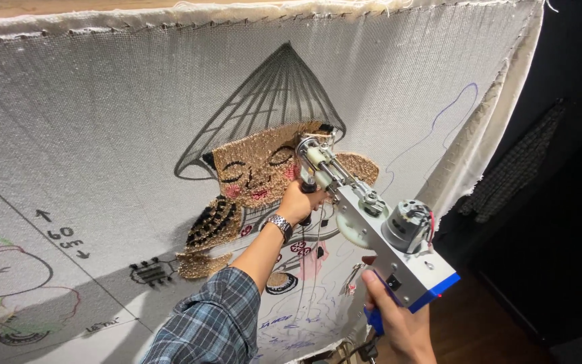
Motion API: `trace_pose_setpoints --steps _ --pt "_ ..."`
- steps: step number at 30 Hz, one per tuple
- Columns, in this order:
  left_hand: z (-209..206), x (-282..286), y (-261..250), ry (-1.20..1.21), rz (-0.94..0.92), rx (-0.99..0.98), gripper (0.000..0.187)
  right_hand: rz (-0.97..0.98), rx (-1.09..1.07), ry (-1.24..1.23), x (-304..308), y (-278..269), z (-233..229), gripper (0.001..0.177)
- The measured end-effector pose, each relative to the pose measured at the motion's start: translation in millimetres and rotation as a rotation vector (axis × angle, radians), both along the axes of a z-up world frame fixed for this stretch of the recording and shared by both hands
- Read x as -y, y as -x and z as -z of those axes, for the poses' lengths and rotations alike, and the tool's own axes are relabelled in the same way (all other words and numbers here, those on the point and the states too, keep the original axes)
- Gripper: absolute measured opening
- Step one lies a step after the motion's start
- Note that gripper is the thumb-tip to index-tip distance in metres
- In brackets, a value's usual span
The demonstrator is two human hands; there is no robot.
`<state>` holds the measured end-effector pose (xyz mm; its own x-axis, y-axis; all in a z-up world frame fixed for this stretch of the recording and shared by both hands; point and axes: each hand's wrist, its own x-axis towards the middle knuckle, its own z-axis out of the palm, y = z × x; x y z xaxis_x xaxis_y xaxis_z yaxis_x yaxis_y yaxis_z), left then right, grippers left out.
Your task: The person uses a tufting gun to insert yarn into a canvas, following a drawn design of a figure. They periodically stop to pull out loose threads by hand and rethread the gun with yarn before resuming the tufting process.
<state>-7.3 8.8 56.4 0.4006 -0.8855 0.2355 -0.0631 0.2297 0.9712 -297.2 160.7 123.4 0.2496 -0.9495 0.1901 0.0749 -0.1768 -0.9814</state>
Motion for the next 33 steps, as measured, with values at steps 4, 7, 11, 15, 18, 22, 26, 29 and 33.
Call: trace_pose_setpoints --steps 4,7,11,15,18,22,26,29,33 --pt "-17 -23 17 -0.043 0.173 -0.026 0.021 -0.065 0.169 -0.078 7 29 2 0.033" --pt "-24 -37 37 -0.056 0.248 -0.060 0.022 -0.016 0.248 -0.225 14 56 17 0.038" --pt "-24 -42 61 -0.059 0.209 0.060 0.026 -0.007 0.269 -0.239 16 82 29 0.044" --pt "-31 -42 72 -0.102 0.188 0.123 0.026 -0.085 0.324 -0.216 15 93 27 0.048" --pt "-36 -44 76 0.050 0.208 0.151 0.025 -0.040 0.299 -0.174 15 98 28 0.048" --pt "-51 -62 84 -0.011 0.240 0.098 0.027 -0.099 0.355 -0.164 16 104 33 0.050" --pt "-52 -77 75 0.029 0.337 0.017 0.036 -0.043 0.314 -0.169 11 103 30 0.049" --pt "-44 -72 53 0.014 0.005 -0.171 0.044 -0.033 0.292 -0.184 14 108 32 0.049" --pt "-53 -70 28 0.001 -0.063 -0.590 0.042 -0.013 0.267 -0.184 13 111 32 0.049"
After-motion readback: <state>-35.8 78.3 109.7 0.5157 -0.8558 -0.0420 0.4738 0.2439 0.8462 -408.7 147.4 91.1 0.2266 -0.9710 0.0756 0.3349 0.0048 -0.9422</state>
